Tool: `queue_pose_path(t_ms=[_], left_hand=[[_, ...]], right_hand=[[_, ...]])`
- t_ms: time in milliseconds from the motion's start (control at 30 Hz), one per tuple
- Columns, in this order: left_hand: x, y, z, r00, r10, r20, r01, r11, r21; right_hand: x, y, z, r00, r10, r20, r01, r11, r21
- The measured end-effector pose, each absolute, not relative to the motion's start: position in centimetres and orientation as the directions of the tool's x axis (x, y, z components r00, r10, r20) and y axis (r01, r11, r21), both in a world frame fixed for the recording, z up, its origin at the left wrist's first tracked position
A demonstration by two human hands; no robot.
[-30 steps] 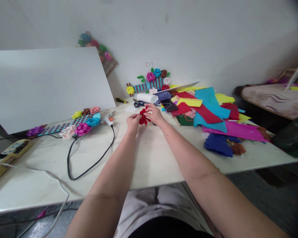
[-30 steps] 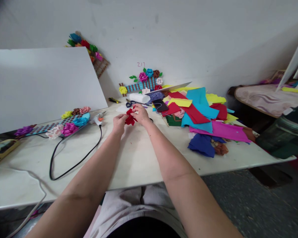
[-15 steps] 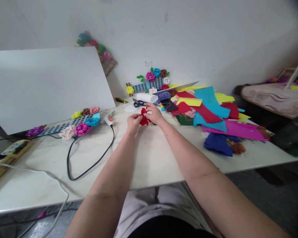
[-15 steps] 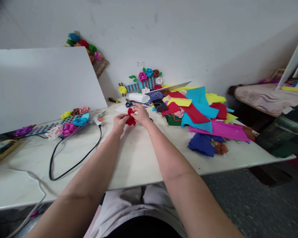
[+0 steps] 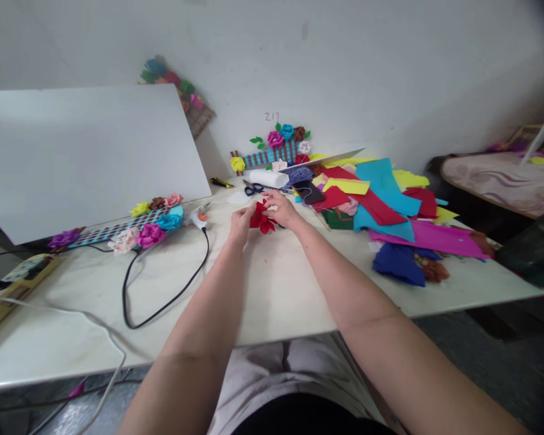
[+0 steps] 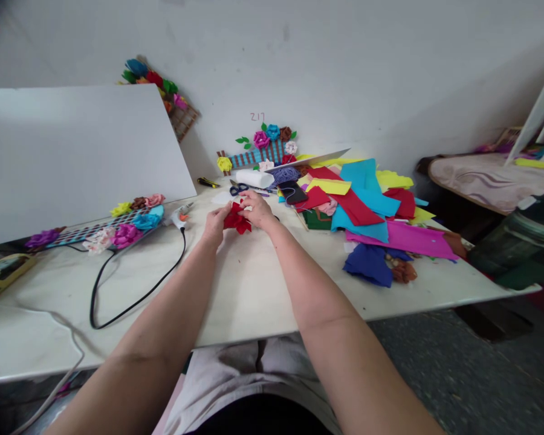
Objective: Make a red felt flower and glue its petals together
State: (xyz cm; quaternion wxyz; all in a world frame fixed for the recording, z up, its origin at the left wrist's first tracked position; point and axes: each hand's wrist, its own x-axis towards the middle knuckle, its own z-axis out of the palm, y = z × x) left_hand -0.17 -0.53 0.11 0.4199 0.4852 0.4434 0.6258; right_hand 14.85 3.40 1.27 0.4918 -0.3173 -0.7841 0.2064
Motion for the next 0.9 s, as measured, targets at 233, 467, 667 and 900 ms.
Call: queue_pose_path(t_ms=[233, 467, 667, 900], left_hand=[[-0.6, -1.0, 0.9, -0.164, 0.962, 0.219, -0.030, -0.226, 0.974], [-0.9, -1.7, 1.5, -0.097, 0.981, 0.166, -0.051, -0.172, 0.984], [-1.1, -1.2, 1.2, -0.095, 0.972, 0.216, -0.010, -0.218, 0.976], [-1.2, -0.6, 0.8, -0.196, 0.950, 0.243, 0.048, -0.238, 0.970]], right_hand=[[14.5, 3.2, 1.3, -0.364, 0.700, 0.615, 0.319, 0.713, -0.624], [14.3, 2.9, 1.4, -0.379, 0.708, 0.595, 0.331, 0.705, -0.627], [14.3, 2.7, 1.6, -0.395, 0.696, 0.600, 0.336, 0.717, -0.610], [14.3, 2.6, 1.7, -0.421, 0.669, 0.612, 0.278, 0.738, -0.615]])
